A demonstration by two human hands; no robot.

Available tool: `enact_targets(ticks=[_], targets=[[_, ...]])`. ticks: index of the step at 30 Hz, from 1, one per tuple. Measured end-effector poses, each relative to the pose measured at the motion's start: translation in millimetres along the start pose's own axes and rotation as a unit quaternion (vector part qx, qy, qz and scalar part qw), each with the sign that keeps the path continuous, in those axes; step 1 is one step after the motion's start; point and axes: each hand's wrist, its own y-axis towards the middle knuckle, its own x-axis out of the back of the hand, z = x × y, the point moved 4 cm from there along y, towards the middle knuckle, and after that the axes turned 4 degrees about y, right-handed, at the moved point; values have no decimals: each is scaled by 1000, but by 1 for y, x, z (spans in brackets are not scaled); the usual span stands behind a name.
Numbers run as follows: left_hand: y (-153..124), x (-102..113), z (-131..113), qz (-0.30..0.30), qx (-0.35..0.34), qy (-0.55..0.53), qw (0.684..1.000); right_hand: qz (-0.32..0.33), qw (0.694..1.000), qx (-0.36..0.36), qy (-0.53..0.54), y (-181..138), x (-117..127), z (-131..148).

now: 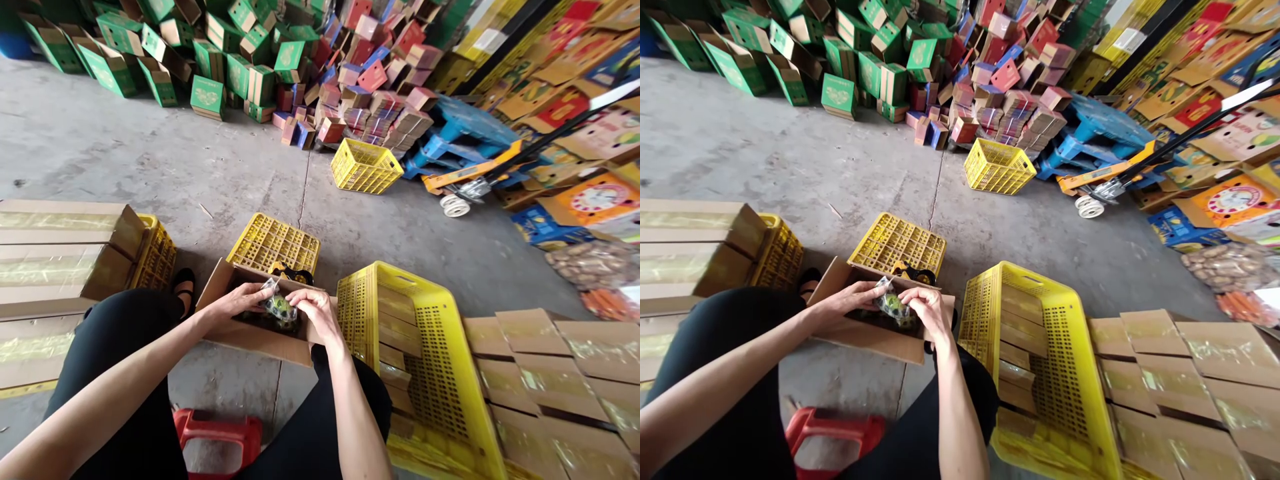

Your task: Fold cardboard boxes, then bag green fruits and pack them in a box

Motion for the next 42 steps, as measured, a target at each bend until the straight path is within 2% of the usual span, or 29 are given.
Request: enact_targets(ticks=[3, 6, 9, 13, 19, 24, 27, 31, 37, 42], targets=[[-4, -2, -3, -26, 14, -70, 997, -11, 1000, 3, 8, 0, 0, -1], [-5, -2, -6, -50, -16, -97, 994, -41, 998, -3, 54, 0, 3, -5], [-5, -3, -8, -44, -29, -112, 992, -85, 992, -25, 89, -3, 6, -11], [-9, -9, -10, -33, -31, -128, 991, -99, 987, -71, 100, -15, 6, -18], [-27, -12, -7, -15, -13, -161, 987, -172, 976, -64, 115, -46, -4, -34], [-37, 7, 0, -82, 4, -166, 983, -91, 995, -21, -47, -33, -13, -38], [-32, 10, 1, -113, 13, -161, 980, -105, 984, 31, -140, -12, -8, -32], [-20, 3, 1, -119, 12, -162, 980, -114, 972, 11, -207, 7, -6, -36], [-15, 4, 2, -141, 8, -144, 979, -128, 973, 46, -186, 8, -7, -36], [-18, 12, -2, -175, -8, -139, 975, -122, 982, 42, -137, 7, -14, -35]])
